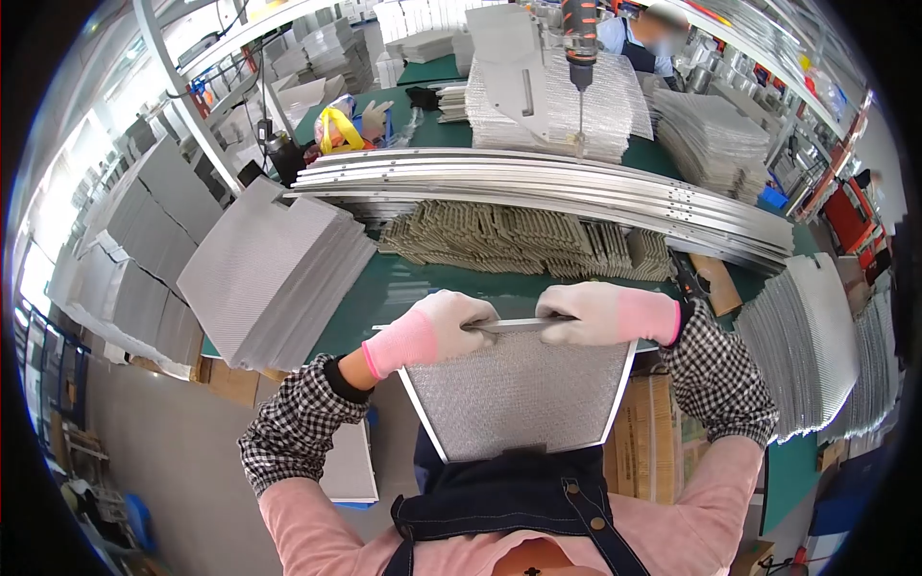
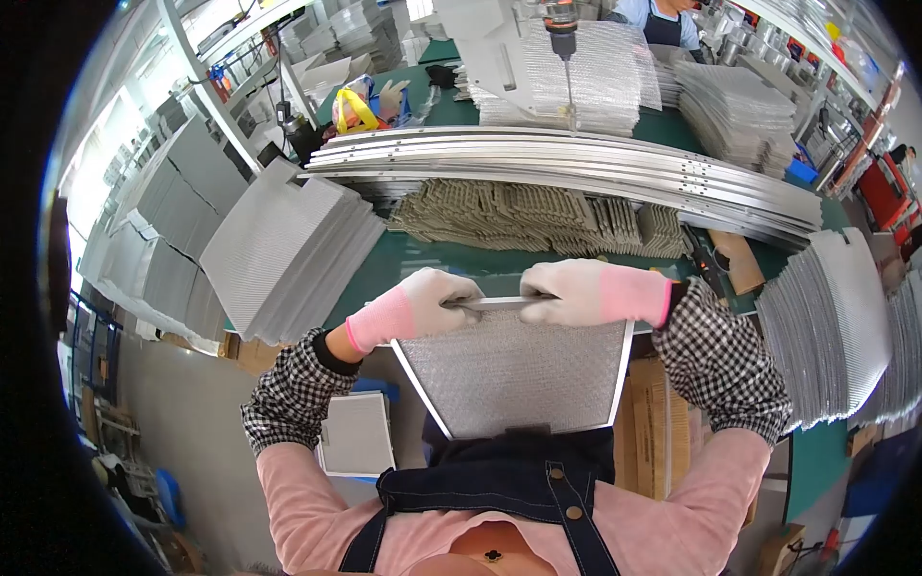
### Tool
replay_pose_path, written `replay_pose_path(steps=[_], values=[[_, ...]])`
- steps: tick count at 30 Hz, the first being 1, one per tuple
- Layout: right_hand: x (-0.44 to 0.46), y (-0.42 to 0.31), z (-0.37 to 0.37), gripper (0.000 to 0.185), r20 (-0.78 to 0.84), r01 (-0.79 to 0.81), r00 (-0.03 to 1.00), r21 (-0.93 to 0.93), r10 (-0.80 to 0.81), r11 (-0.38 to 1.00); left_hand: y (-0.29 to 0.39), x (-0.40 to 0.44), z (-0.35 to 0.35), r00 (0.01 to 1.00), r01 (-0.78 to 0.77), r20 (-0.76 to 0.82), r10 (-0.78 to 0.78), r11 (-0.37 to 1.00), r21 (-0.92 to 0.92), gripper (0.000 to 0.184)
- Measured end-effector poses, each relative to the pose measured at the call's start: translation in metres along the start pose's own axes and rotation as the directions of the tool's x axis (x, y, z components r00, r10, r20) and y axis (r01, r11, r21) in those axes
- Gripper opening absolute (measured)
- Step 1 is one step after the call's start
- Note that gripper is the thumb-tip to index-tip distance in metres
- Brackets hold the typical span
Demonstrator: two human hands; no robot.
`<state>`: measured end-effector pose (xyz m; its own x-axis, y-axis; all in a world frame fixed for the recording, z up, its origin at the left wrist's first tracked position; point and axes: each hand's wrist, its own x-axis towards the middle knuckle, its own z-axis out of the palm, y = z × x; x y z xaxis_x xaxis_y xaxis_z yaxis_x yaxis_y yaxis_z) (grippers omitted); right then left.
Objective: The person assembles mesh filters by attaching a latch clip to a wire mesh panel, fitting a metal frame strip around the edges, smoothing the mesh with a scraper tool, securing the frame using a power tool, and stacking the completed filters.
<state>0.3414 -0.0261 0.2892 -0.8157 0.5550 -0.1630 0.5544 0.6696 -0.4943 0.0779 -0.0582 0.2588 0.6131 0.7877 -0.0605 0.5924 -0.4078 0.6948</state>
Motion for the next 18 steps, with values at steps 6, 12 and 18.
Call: replay_pose_path(steps=[6, 12, 18], values=[[0.013, -0.010, 0.005, 0.031, 0.179, -0.120, 0.975, -0.070, 0.131, 0.990, 0.010, 0.010, 0.006, 0.998, -0.057, 0.004, 0.058, 0.988, -0.141, 0.025], [-0.001, 0.023, -0.004, 0.039, -0.004, -0.106, 0.994, -0.013, 0.106, 0.994, -0.013, 0.021, 0.010, 0.999, 0.052, 0.009, -0.051, 0.997, -0.057, 0.029], [-0.001, 0.050, 0.027, 0.028, -0.187, -0.109, 0.980, -0.235, 0.065, 0.966, -0.038, 0.047, 0.013, 1.000, 0.011, 0.012, -0.010, 0.994, -0.107, 0.031]])
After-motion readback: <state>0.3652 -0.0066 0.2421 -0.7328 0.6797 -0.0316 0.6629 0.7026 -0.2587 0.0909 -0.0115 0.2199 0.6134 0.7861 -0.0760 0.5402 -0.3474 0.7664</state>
